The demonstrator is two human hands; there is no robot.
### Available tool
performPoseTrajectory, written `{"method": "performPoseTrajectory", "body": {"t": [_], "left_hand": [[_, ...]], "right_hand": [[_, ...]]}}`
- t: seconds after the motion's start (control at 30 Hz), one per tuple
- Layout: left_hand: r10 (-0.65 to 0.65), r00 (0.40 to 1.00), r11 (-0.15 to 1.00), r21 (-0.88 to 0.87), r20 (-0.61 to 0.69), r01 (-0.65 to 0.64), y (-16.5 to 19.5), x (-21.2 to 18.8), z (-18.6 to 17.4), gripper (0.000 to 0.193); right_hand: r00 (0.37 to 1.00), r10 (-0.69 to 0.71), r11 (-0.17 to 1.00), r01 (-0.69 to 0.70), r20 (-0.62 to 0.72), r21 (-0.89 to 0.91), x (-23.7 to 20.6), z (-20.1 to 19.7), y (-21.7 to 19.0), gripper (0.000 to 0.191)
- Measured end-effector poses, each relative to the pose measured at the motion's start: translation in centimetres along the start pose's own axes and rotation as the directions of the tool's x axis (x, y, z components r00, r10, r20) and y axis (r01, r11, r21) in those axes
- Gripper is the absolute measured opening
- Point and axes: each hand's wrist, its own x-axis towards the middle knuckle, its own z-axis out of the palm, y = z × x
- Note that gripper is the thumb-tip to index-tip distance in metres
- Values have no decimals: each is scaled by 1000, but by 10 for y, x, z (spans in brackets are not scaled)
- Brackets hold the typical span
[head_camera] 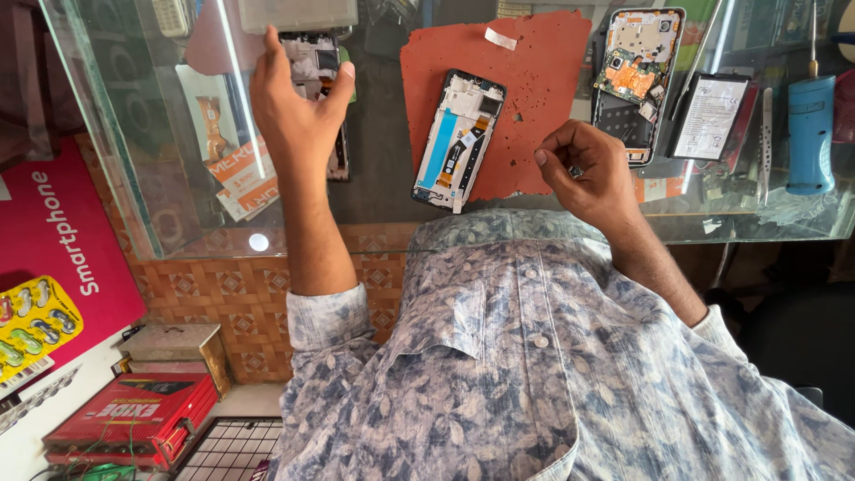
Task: The person disassembles a smartphone by removing the motherboard and battery. They then use tweezers to carefully extract small internal components, such as the camera module and ribbon cables, from the phone's chassis.
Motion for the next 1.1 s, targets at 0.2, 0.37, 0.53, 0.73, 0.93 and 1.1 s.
{"method": "performPoseTrajectory", "body": {"t": [0.2, 0.37, 0.53, 0.73, 0.93, 1.1], "left_hand": [[59, 998, 922, 385, -20, -47, 3, -7, 12, 87], [228, 970, 825, 547, -89, -144, 41, -22, 24, 95], [198, 950, 903, 333, 240, -272, 115, -82, 58, 123], [170, 963, 914, 333, 207, -233, 111, -84, 66, 98], [-93, 839, 141, -827, 536, 544, 71, -64, 47, 83], [265, 798, -498, -631, 542, 594, 66, -55, 39, 81]], "right_hand": [[1000, -11, 1000, 11, 4, 0, 0, -1, 0, 8], [1000, -20, 1000, 20, -1, -23, 1, -5, 2, 8], [999, -10, 999, 11, -49, 33, 1, -9, 4, 7], [999, -10, 998, 14, -51, 65, -1, -11, 8, 7], [998, -12, 999, 15, -56, 44, -1, -13, 12, 7], [999, -10, 999, 12, -45, 45, 0, -13, 12, 9]]}}
